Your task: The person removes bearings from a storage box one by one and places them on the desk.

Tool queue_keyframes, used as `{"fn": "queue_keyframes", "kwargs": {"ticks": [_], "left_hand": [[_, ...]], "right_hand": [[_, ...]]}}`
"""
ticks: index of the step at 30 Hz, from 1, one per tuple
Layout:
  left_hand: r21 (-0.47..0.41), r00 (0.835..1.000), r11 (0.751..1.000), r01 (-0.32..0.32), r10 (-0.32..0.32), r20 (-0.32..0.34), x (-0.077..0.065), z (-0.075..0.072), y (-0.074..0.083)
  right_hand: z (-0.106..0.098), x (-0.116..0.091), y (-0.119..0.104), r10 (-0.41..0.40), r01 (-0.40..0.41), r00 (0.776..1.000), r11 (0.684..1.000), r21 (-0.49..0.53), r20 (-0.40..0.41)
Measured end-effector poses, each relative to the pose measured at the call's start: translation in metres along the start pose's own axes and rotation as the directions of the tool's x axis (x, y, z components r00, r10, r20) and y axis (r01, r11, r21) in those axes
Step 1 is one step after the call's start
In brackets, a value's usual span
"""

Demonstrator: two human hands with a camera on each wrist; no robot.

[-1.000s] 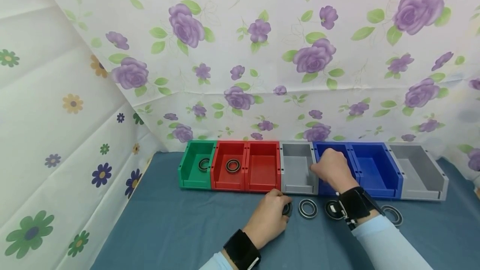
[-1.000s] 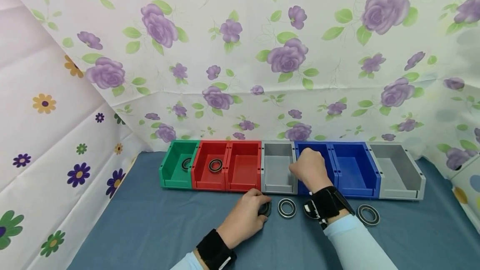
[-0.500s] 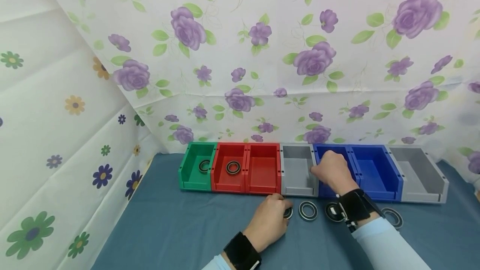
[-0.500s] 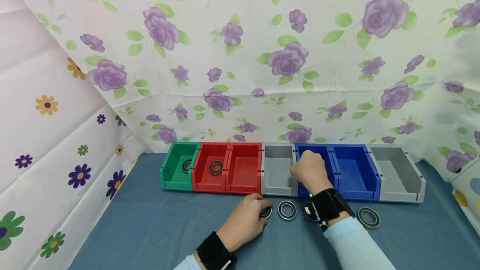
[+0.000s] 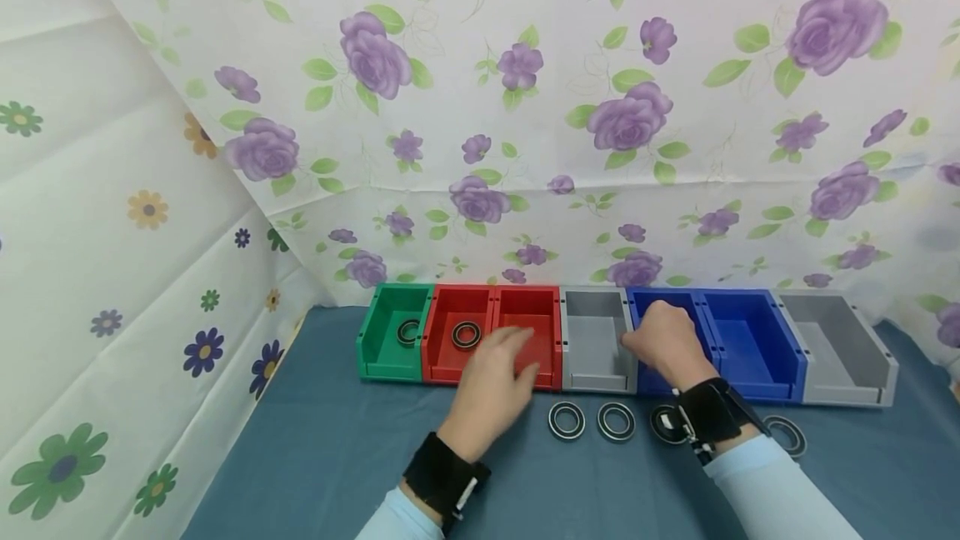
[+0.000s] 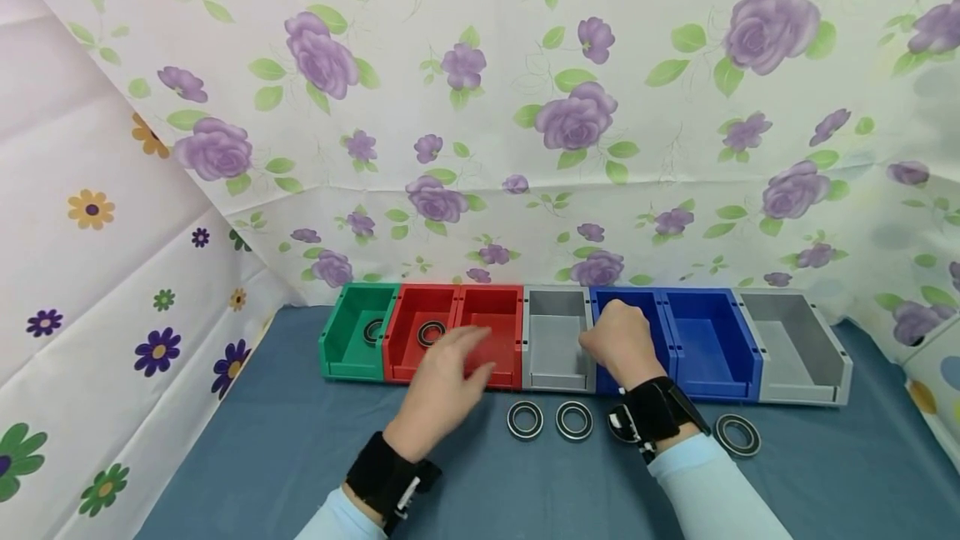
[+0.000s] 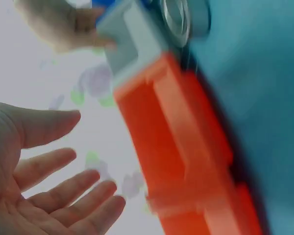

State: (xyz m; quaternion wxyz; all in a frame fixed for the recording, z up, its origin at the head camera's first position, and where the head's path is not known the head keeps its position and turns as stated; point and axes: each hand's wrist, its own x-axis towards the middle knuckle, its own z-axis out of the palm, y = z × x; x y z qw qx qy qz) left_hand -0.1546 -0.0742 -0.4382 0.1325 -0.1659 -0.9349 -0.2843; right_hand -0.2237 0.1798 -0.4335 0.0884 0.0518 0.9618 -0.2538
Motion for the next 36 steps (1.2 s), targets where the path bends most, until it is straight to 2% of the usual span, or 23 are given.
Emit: {"fn": "queue_keyframes", "kwargs": {"ticks": [5, 10, 14, 21, 28, 31, 36], "left_hand": [[0.052, 0.992, 0.996, 0.067, -0.061, -0.109, 0.017, -0.016, -0.027], [0.094, 0.986, 0.989, 0.115, -0.103, -0.132, 0.029, -0.020, -0.050], [0.116, 0.986, 0.983, 0.142, -0.130, -0.100, 0.034, -0.016, -0.064], [0.141, 0.978, 0.968, 0.205, -0.210, 0.017, 0.040, -0.007, -0.078], [0.191, 0.970, 0.963, 0.193, -0.216, 0.109, 0.047, 0.000, -0.083], [0.222, 0.967, 0.955, 0.199, -0.228, 0.116, 0.049, 0.001, -0.081], [0.240, 0.951, 0.938, 0.251, -0.285, 0.118, 0.050, 0.004, -0.081]], "right_hand": [[-0.001, -0.001, -0.001, -0.005, 0.005, 1.000, 1.000, -0.002, -0.011], [-0.002, -0.002, -0.001, -0.006, 0.006, 1.000, 1.000, 0.003, -0.008], [-0.002, -0.001, -0.001, -0.007, 0.007, 1.000, 1.000, 0.009, -0.006], [-0.001, -0.001, -0.001, 0.003, -0.003, 1.000, 1.000, 0.009, 0.001], [-0.001, -0.003, -0.002, -0.006, 0.006, 1.000, 1.000, 0.015, -0.003], [-0.002, -0.003, -0.003, -0.007, 0.007, 1.000, 1.000, 0.015, -0.001], [-0.002, -0.003, -0.003, -0.017, 0.017, 1.000, 1.000, 0.015, -0.005]]}}
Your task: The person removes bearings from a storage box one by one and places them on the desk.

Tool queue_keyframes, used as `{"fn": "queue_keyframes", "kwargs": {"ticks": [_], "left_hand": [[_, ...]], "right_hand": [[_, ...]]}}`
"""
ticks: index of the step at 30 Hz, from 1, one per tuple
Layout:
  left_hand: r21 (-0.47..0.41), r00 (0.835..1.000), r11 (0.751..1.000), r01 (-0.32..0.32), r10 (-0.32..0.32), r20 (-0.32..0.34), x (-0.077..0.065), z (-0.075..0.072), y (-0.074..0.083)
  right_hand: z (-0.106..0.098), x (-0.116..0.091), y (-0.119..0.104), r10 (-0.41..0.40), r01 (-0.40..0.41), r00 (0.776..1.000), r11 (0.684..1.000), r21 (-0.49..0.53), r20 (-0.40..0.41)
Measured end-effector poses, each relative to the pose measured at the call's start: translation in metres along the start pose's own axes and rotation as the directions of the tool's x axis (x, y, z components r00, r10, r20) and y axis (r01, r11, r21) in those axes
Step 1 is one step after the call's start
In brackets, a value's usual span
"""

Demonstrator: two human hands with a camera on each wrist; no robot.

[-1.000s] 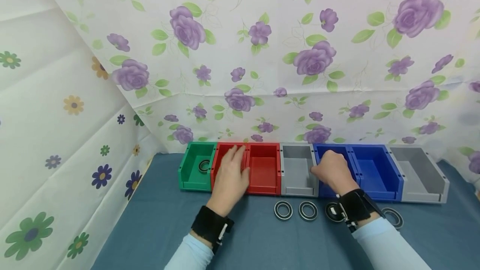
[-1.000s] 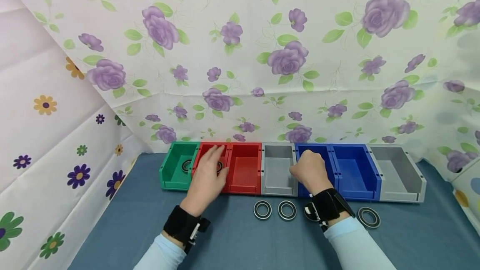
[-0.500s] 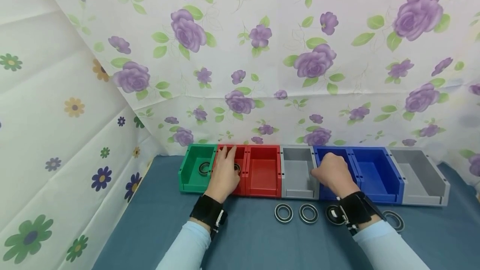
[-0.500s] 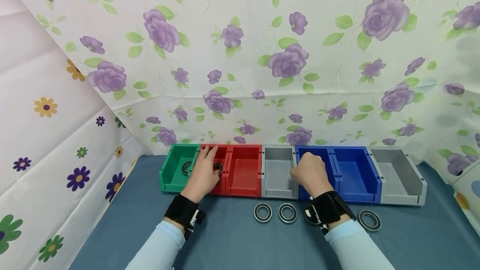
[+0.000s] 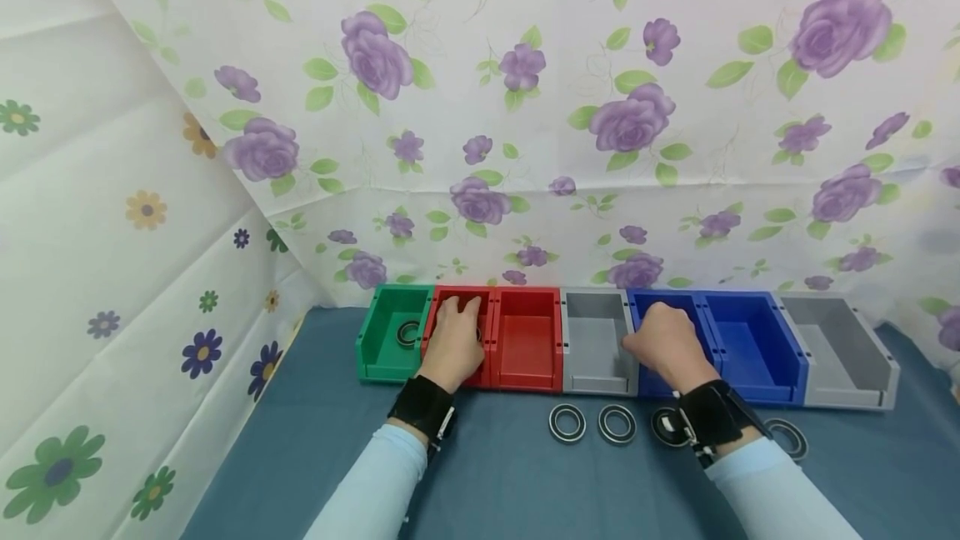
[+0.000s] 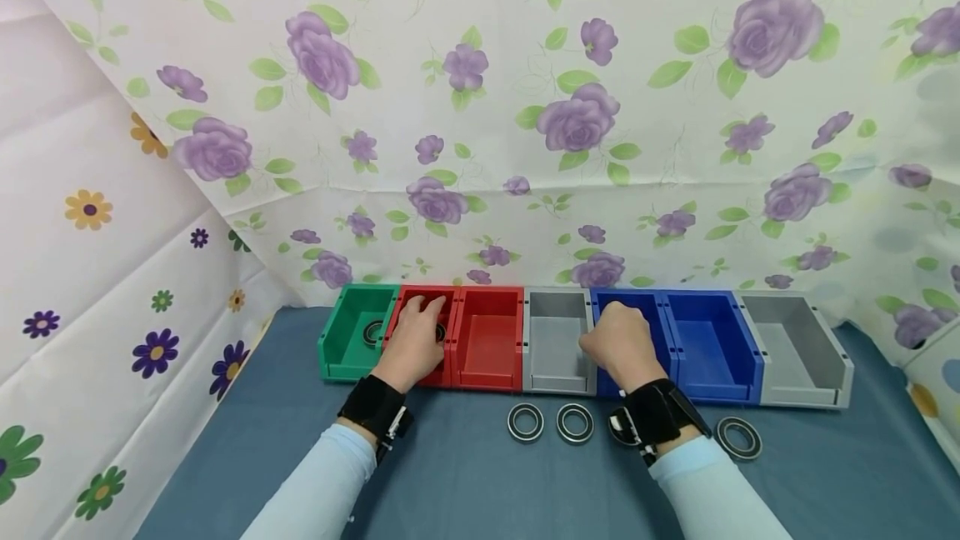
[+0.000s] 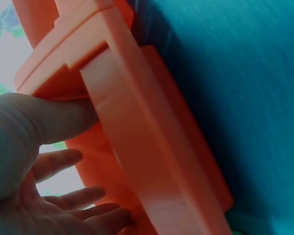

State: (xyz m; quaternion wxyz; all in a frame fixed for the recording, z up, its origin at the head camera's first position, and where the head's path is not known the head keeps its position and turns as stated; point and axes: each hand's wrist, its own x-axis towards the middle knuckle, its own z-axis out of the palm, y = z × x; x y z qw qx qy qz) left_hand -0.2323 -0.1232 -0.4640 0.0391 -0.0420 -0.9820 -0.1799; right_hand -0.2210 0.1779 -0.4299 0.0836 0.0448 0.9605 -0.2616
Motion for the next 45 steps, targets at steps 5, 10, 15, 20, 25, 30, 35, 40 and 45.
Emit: {"fn": "queue_keyframes", "kwargs": {"ticks": [5, 10, 15, 20, 25, 30, 35, 40, 45], "left_hand": [[0.018, 0.999, 1.000, 0.008, -0.009, 0.046, 0.003, 0.003, -0.003], [0.067, 0.993, 0.998, 0.006, -0.014, 0.115, 0.005, 0.007, -0.004], [0.076, 0.984, 0.997, 0.007, -0.020, 0.176, 0.005, 0.011, -0.006], [0.075, 0.974, 0.997, 0.021, -0.037, 0.224, 0.005, 0.015, -0.008], [0.103, 0.969, 0.994, 0.026, -0.051, 0.241, 0.004, 0.017, -0.008], [0.111, 0.975, 0.993, 0.028, -0.052, 0.218, 0.003, 0.015, -0.007], [0.111, 0.984, 0.994, 0.010, -0.030, 0.174, 0.001, 0.010, -0.006], [0.145, 0.989, 0.989, 0.007, -0.028, 0.148, -0.002, 0.009, -0.006], [0.178, 0.990, 0.984, 0.014, -0.039, 0.133, -0.002, 0.010, -0.004]], "right_hand": [[-0.001, 0.001, 0.000, -0.002, 0.002, 1.000, 1.000, -0.015, -0.003], [0.000, 0.003, 0.001, 0.007, -0.007, 1.000, 1.000, -0.021, 0.007], [0.001, 0.002, 0.000, 0.019, -0.019, 1.000, 1.000, -0.016, 0.016], [0.002, 0.002, 0.001, 0.007, -0.007, 1.000, 1.000, -0.017, 0.006], [0.002, 0.002, 0.001, 0.002, -0.001, 1.000, 1.000, -0.019, 0.002], [0.002, 0.002, 0.001, 0.001, -0.001, 1.000, 1.000, -0.021, 0.004], [0.002, 0.002, 0.001, 0.004, -0.004, 1.000, 1.000, -0.018, 0.005], [0.003, 0.002, 0.001, 0.009, -0.009, 1.000, 1.000, -0.017, 0.007], [0.003, 0.002, 0.002, 0.009, -0.009, 1.000, 1.000, -0.014, 0.001]]}}
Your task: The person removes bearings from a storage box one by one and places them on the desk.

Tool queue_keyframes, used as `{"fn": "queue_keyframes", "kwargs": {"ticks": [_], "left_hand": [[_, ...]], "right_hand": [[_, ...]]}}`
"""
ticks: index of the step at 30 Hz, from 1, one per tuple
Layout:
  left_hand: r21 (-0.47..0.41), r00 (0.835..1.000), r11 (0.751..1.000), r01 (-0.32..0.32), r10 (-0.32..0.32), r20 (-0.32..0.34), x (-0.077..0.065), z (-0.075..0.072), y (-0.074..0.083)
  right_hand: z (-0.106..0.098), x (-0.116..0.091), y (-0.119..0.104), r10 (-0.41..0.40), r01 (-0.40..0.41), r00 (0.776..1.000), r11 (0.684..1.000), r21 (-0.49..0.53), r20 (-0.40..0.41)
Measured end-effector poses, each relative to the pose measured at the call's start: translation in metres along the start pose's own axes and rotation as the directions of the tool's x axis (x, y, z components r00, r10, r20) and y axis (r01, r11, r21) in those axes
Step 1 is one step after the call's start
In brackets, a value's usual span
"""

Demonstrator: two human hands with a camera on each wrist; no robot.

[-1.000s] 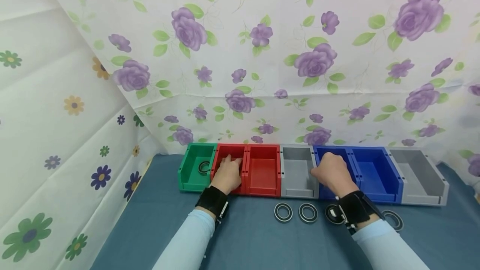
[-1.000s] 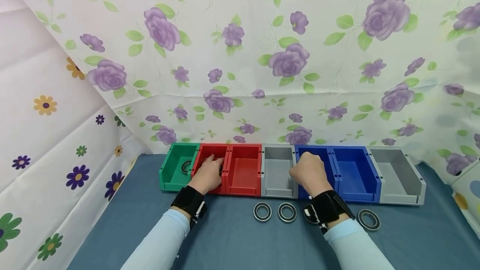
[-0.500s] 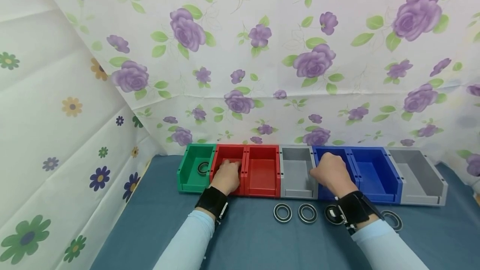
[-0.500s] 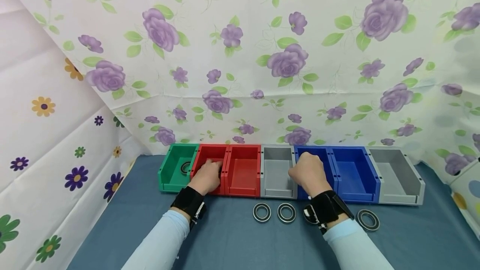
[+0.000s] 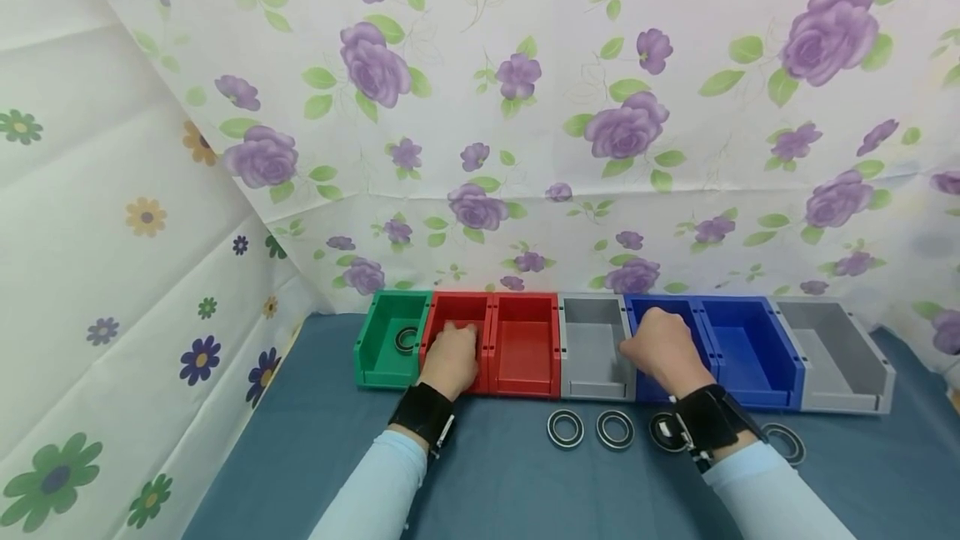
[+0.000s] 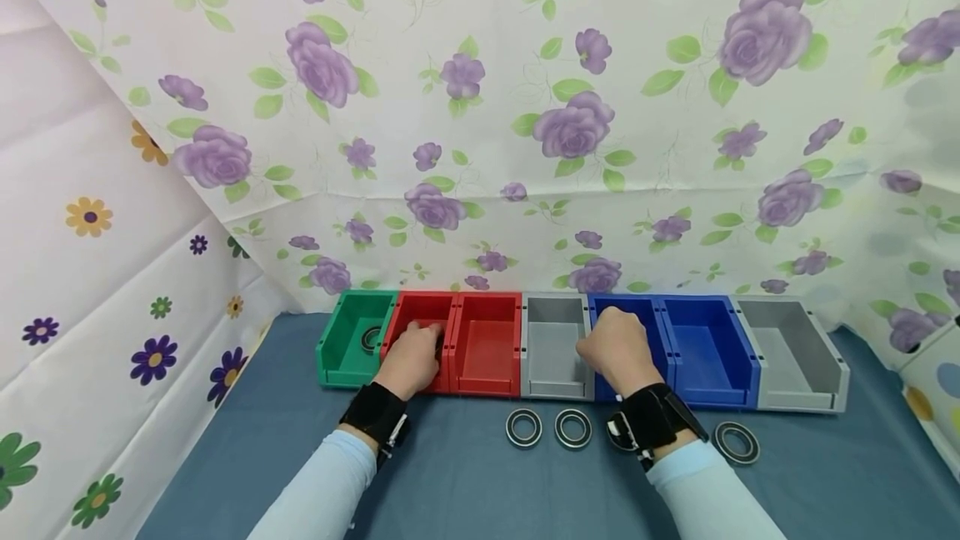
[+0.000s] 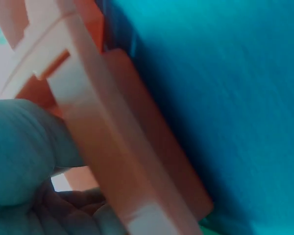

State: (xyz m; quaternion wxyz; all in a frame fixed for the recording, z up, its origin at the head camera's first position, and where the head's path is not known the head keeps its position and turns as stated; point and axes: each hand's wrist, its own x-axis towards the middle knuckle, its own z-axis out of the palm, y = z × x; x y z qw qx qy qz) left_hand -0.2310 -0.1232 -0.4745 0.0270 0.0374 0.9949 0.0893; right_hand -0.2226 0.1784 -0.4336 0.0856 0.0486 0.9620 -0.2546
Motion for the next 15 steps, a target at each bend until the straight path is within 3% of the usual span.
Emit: {"fn": "queue_keyframes", "kwargs": {"ticks": [7, 15], "left_hand": [[0.003, 0.992, 1.000, -0.015, 0.015, -0.125, -0.005, -0.012, 0.002], [-0.159, 0.948, 0.985, -0.074, 0.019, -0.319, -0.020, -0.036, 0.009]], "right_hand": [[-0.001, 0.000, 0.000, 0.006, -0.006, 1.000, 1.000, 0.000, 0.007], [0.000, -0.001, -0.002, -0.005, 0.005, 1.000, 1.000, -0.009, 0.004]]}}
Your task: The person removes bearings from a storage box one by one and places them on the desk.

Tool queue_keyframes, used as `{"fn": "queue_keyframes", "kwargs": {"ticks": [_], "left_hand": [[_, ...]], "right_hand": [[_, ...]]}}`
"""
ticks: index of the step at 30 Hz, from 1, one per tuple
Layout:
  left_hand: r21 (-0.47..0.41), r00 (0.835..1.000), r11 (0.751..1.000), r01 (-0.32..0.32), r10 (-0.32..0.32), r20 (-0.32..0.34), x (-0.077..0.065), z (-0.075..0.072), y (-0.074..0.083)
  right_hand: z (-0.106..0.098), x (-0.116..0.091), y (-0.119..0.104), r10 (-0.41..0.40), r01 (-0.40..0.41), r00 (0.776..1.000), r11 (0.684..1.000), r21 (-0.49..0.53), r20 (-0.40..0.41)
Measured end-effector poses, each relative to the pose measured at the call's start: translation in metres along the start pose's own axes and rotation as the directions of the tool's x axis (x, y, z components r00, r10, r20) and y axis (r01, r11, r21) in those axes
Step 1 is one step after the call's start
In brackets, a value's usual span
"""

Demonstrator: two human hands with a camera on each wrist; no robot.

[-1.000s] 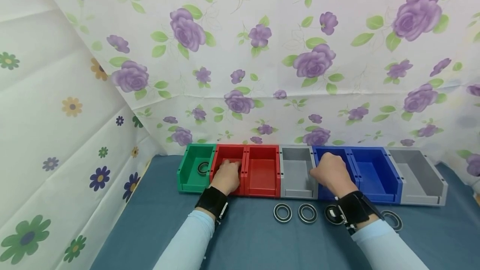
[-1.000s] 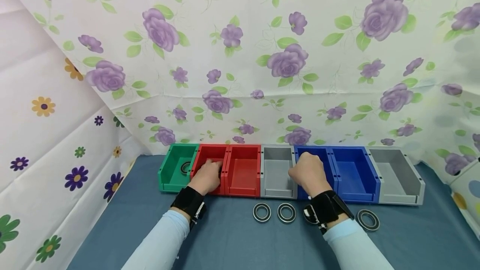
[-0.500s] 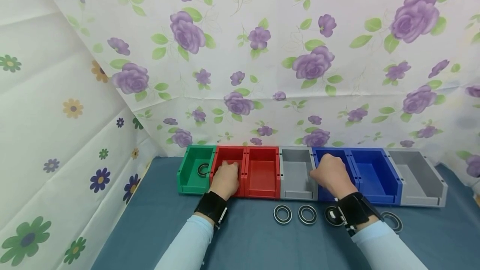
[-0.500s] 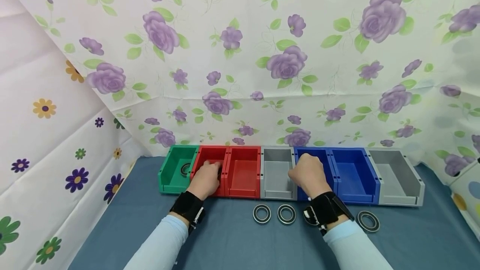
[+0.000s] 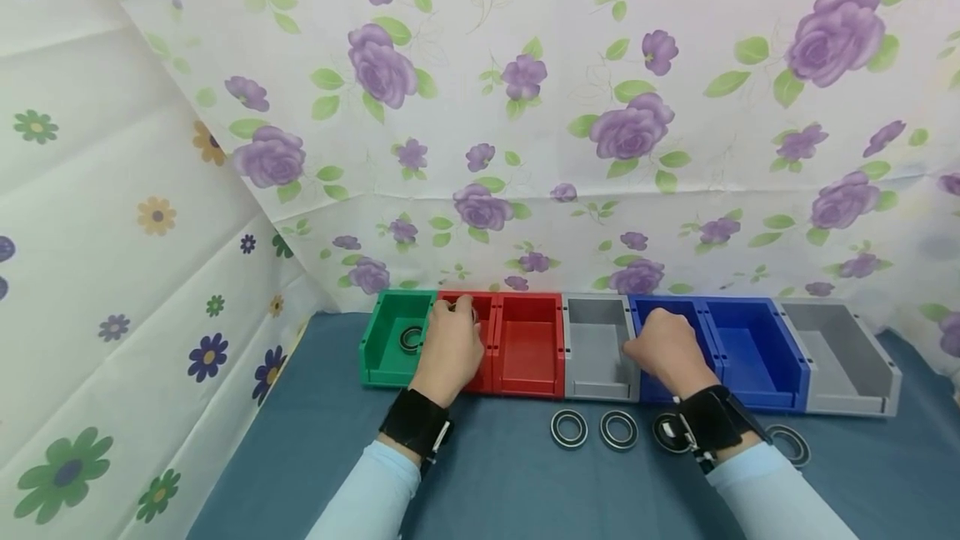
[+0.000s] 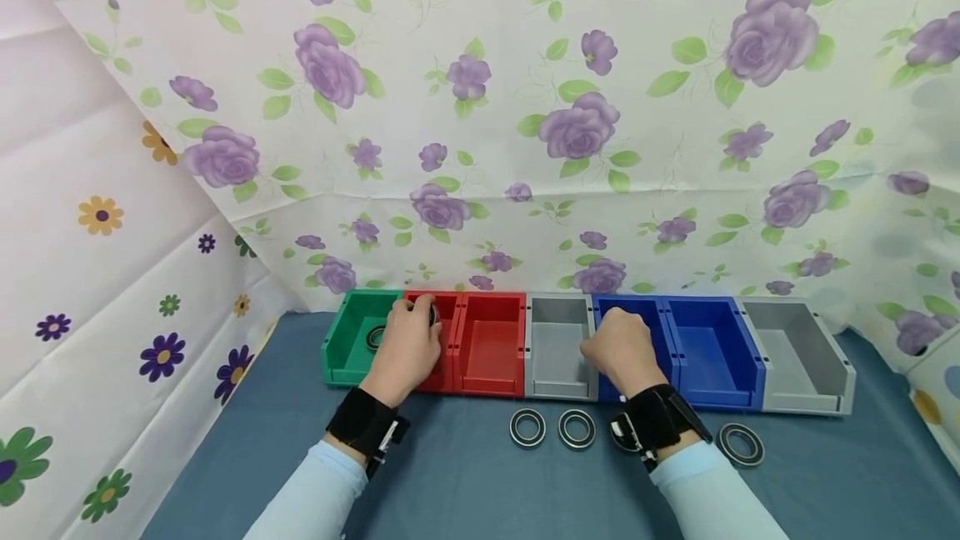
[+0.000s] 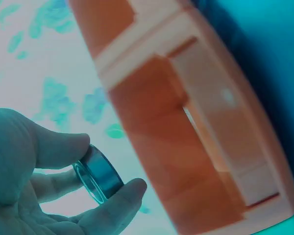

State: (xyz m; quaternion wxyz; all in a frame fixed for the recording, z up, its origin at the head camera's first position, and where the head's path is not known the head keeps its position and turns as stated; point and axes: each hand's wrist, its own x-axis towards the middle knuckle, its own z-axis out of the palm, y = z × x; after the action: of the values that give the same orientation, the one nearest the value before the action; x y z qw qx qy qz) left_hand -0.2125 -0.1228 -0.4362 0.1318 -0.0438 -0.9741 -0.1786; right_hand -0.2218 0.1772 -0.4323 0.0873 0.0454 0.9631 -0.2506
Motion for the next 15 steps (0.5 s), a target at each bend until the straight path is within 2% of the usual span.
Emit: {"fn": "queue_keyframes", "kwargs": {"ticks": [8, 11, 15], "left_hand": [[-0.149, 0.993, 0.988, -0.033, 0.015, -0.119, -0.012, -0.017, 0.012], [-0.196, 0.987, 0.977, -0.087, 0.058, -0.150, -0.016, -0.021, 0.015], [-0.217, 0.976, 0.961, -0.170, 0.134, -0.173, -0.023, -0.028, 0.021]], "right_hand": [[0.002, 0.000, 0.000, -0.011, 0.011, 1.000, 1.000, 0.003, -0.002], [0.002, 0.000, 0.001, -0.012, 0.012, 1.000, 1.000, 0.003, -0.004], [0.002, 0.000, 0.001, -0.010, 0.010, 1.000, 1.000, 0.001, -0.008]]}}
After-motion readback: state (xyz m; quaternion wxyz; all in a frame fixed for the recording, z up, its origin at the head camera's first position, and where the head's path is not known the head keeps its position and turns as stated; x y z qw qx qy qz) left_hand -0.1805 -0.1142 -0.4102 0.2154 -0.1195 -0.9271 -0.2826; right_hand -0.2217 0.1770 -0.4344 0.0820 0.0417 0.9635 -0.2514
